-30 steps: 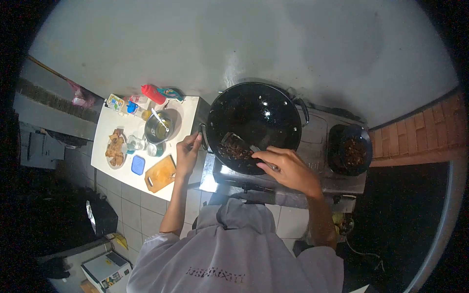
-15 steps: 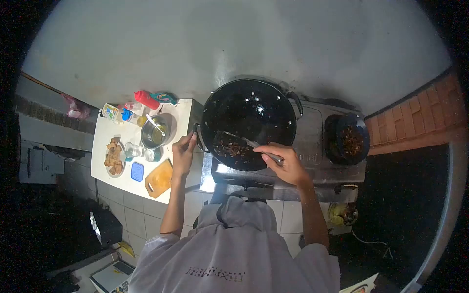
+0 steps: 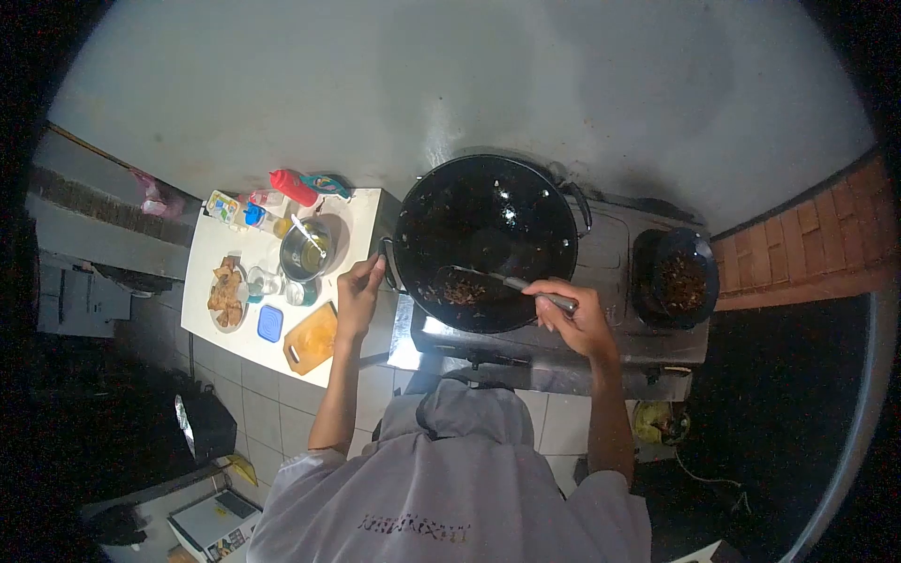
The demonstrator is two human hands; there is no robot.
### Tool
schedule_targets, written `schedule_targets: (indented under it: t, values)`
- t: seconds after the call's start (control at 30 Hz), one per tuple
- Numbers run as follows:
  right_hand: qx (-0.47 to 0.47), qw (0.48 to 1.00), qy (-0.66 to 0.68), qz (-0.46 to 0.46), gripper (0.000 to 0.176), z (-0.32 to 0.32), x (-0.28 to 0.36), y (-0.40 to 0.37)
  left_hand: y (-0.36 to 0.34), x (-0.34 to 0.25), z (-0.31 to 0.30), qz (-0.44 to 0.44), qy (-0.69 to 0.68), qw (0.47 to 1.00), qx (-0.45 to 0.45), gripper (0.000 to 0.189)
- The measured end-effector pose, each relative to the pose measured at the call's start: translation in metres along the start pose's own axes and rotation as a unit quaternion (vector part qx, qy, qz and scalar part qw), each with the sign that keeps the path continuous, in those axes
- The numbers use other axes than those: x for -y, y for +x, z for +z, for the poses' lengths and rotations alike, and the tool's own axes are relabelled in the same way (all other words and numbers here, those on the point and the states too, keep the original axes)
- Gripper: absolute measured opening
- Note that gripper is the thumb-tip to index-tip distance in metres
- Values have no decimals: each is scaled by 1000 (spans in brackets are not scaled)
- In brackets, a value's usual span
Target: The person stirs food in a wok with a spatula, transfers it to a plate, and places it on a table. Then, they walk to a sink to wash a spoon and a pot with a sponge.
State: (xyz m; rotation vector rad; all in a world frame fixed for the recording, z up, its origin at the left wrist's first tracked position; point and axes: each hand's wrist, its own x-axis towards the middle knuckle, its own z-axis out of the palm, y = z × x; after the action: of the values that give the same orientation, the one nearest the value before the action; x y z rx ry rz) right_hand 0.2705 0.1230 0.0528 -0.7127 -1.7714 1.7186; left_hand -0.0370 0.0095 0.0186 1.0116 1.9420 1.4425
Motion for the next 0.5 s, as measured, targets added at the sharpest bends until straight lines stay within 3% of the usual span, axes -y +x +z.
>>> schedule_targets:
  t: [0.33, 0.5]
  values:
    - [2, 999, -16, -40, 17, 9, 2, 11, 1, 5, -1, -7, -9, 1000, 6, 29]
    - [-59, 998, -12, -35, 15, 9, 26, 4, 1, 3, 0, -7, -2, 1000, -1, 29]
